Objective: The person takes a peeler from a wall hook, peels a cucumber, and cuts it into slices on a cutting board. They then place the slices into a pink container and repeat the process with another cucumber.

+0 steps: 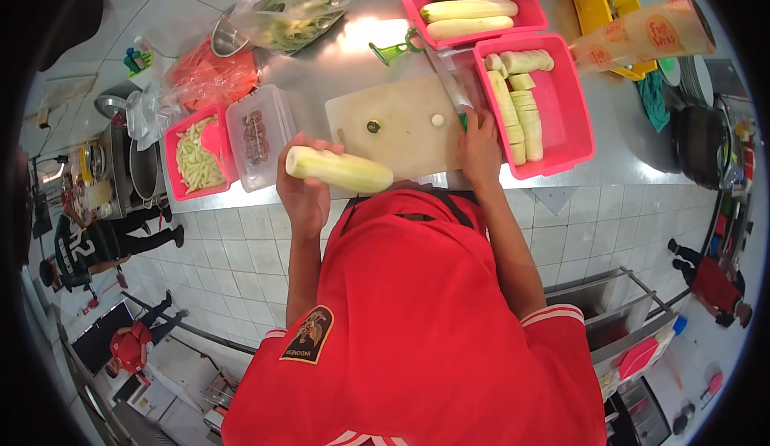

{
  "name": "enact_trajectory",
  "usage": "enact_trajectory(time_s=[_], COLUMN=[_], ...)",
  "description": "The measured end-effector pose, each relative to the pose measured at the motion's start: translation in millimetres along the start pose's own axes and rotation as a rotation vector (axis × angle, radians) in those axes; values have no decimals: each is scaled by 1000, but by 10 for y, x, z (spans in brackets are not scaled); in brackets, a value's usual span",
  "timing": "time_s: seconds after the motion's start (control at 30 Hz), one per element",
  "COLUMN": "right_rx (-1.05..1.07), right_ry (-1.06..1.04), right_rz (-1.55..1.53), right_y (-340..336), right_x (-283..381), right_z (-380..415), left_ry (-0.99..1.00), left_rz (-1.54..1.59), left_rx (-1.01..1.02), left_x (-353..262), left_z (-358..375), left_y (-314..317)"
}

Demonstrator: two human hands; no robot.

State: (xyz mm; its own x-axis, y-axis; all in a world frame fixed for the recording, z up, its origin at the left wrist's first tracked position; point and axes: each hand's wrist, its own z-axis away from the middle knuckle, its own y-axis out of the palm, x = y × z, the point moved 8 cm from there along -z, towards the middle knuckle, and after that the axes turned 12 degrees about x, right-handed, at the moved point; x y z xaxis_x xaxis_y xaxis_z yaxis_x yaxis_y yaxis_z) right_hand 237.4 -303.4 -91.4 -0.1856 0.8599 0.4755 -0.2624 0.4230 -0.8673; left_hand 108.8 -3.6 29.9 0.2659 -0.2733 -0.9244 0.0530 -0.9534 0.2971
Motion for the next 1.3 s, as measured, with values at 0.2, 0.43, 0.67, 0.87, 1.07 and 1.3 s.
enact_trajectory(time_s=[0.2,0.43,0.67,0.87,1.07,1.3], right_rx=[157,206,340,501,307,92], right_ry=[-332,-436,-778,-633,-691,-269], right_rz=[111,-125,101,57,-345,-832], right_y=[175,423,922,1145,649,74], right_x=[411,767,1638,1544,1754,1986], right_z=[-167,-374,-351,-642,-1246,-3162], left_ry=[-10,-13,-29,-44,-42,-82], left_rz=[210,155,99,63,37,36], left_rx=[-9,-202,-238,-282,-312,-307], left_x=[-64,-103,-127,-61,-9,62], left_z=[-22,81,249,391,459,405], left_y=[29,-320,-541,-641,-764,-859])
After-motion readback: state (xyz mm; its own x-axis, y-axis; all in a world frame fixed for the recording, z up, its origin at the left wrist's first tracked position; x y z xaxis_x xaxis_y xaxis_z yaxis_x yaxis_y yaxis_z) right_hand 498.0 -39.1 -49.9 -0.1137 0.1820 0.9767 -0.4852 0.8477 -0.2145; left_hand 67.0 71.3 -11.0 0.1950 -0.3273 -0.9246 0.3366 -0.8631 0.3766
